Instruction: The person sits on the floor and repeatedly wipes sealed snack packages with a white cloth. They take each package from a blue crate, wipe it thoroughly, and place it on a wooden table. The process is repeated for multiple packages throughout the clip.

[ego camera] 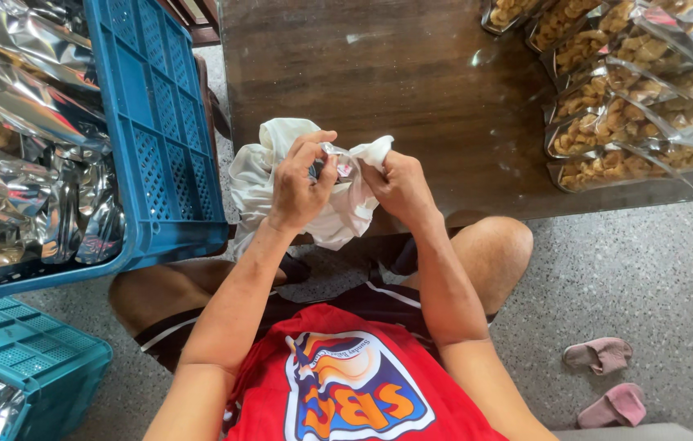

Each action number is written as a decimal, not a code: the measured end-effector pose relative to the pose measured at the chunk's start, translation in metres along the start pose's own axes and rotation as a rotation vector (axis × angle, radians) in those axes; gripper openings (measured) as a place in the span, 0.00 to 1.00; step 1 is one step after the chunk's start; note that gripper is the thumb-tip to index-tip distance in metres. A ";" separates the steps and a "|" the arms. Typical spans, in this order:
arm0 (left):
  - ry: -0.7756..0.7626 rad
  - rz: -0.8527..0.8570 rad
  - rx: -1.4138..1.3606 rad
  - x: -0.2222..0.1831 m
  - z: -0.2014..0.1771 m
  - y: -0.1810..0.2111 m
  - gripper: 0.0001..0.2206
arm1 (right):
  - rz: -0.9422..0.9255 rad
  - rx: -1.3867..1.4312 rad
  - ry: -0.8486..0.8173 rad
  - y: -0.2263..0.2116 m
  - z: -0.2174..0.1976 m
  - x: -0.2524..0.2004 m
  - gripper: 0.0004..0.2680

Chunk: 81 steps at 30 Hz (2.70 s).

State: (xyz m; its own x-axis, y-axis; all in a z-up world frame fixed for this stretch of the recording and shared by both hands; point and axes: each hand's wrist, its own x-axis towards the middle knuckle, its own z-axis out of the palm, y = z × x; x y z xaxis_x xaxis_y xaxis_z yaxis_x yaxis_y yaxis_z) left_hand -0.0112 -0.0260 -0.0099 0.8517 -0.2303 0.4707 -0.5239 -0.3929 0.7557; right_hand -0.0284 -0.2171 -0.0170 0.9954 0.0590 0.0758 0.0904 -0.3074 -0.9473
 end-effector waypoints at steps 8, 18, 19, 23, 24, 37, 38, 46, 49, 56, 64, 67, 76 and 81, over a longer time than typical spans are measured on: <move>-0.016 -0.084 -0.013 -0.007 0.005 0.001 0.07 | 0.108 0.040 0.001 0.009 -0.001 0.003 0.06; -0.234 0.154 0.180 0.026 -0.038 0.015 0.15 | 0.147 0.242 -0.013 0.013 0.002 -0.002 0.07; -0.305 0.119 0.234 0.031 -0.044 0.017 0.09 | 0.125 0.252 -0.032 0.010 0.002 -0.003 0.06; -0.364 0.179 0.247 0.052 -0.062 0.021 0.06 | -0.084 0.156 -0.113 0.001 -0.001 -0.004 0.07; -0.409 0.134 0.241 0.055 -0.064 0.022 0.06 | -0.158 0.101 -0.132 -0.001 -0.002 -0.005 0.09; -0.907 -0.297 -0.200 0.128 -0.039 0.040 0.07 | 0.044 0.568 -0.051 0.030 -0.072 -0.025 0.04; -0.946 -0.246 -0.153 0.135 -0.035 0.043 0.08 | 0.042 0.562 -0.024 0.035 -0.077 -0.026 0.04; -0.535 -0.551 -0.213 0.192 0.024 0.031 0.11 | 0.050 1.232 0.570 0.053 -0.108 -0.029 0.10; -0.429 -0.635 -0.377 0.206 0.068 0.018 0.10 | 0.149 1.282 0.575 0.047 -0.115 -0.032 0.17; -0.274 -0.790 -0.514 0.249 0.151 -0.021 0.04 | 0.065 1.437 0.779 0.069 -0.143 -0.047 0.18; -0.011 -0.874 -0.645 0.255 0.281 -0.033 0.07 | 0.228 0.565 0.359 0.107 -0.094 -0.038 0.28; 0.096 -0.793 -0.625 0.252 0.330 -0.021 0.09 | 0.161 0.199 0.296 0.098 -0.086 -0.034 0.28; -0.025 -0.583 -0.493 0.231 0.354 -0.007 0.15 | 0.190 0.248 0.376 0.068 -0.110 -0.025 0.26; -0.693 -0.375 -0.785 0.172 0.232 -0.015 0.23 | 0.192 0.176 0.338 0.067 -0.108 -0.024 0.16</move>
State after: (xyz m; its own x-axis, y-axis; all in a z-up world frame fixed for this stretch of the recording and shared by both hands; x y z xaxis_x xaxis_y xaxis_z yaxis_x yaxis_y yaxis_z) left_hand 0.1457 -0.2664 -0.0463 0.6510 -0.7588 -0.0193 0.1156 0.0740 0.9905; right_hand -0.0423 -0.3417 -0.0487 0.9508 -0.3074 -0.0370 -0.0754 -0.1141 -0.9906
